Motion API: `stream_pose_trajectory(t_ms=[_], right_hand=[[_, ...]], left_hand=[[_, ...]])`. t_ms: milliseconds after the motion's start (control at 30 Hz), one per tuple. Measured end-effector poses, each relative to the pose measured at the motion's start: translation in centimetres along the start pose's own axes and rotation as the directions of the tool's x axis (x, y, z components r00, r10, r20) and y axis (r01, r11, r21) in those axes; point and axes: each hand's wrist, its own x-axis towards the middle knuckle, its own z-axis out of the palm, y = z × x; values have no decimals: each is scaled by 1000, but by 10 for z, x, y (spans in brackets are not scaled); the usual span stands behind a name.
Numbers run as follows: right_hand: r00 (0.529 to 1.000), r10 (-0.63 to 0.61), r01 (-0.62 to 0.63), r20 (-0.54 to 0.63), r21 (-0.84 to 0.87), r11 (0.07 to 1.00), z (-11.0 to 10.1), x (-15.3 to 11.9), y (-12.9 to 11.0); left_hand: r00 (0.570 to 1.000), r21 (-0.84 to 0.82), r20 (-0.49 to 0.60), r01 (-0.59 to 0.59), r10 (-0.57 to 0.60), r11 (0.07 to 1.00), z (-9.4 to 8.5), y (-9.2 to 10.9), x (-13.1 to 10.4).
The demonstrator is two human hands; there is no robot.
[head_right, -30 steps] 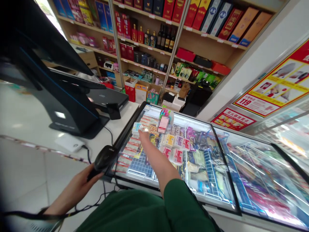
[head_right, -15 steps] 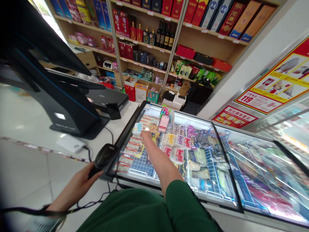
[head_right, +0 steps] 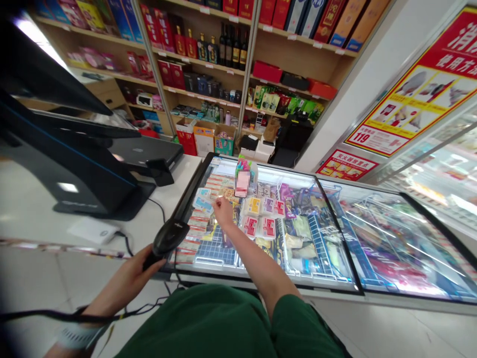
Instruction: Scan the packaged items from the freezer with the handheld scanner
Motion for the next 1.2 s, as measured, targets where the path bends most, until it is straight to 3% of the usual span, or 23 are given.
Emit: stream_pose_trajectory(t_ms=[400, 467, 533, 633, 767, 900, 967, 1033, 1100, 1200], right_hand=[[996, -85, 85, 4, 33, 996, -12, -23, -14], [999, -43, 44, -4, 79, 996, -12, -26, -15], [995, 102, -99, -2, 241, 965, -10, -30, -15], [936, 346, -331, 68, 508, 795, -11, -40, -10], [872, 479, -429, 97, 621, 655, -28, -68, 4], [811, 580, -453, 77, 710, 539, -62, -106, 27], [739, 671, -420, 61, 821, 388, -79, -123, 40], [666, 744, -399, 49, 866, 300, -90, -133, 52], [615, 788, -393, 34, 879, 269, -97, -138, 61], [584, 811, -379, 13, 888, 259, -99, -136, 69]], left_hand=[[999, -9, 47, -16, 16, 1000, 7, 5, 1], [999, -21, 49, -18, 19, 1000, 8, 5, 1], [999, -23, 51, -14, 15, 1000, 10, 5, 2], [999, 1, 47, -6, 6, 1000, 13, 4, 4], [998, 32, 48, -29, 27, 999, 17, 2, 10], [995, 45, 85, -50, 46, 998, 22, 6, 18], [994, 56, 94, -57, 52, 997, 24, 10, 23], [993, 71, 104, -71, 63, 995, 25, 15, 27], [990, 86, 113, -91, 81, 992, 27, 20, 32], [985, 96, 134, -118, 105, 988, 29, 27, 36]])
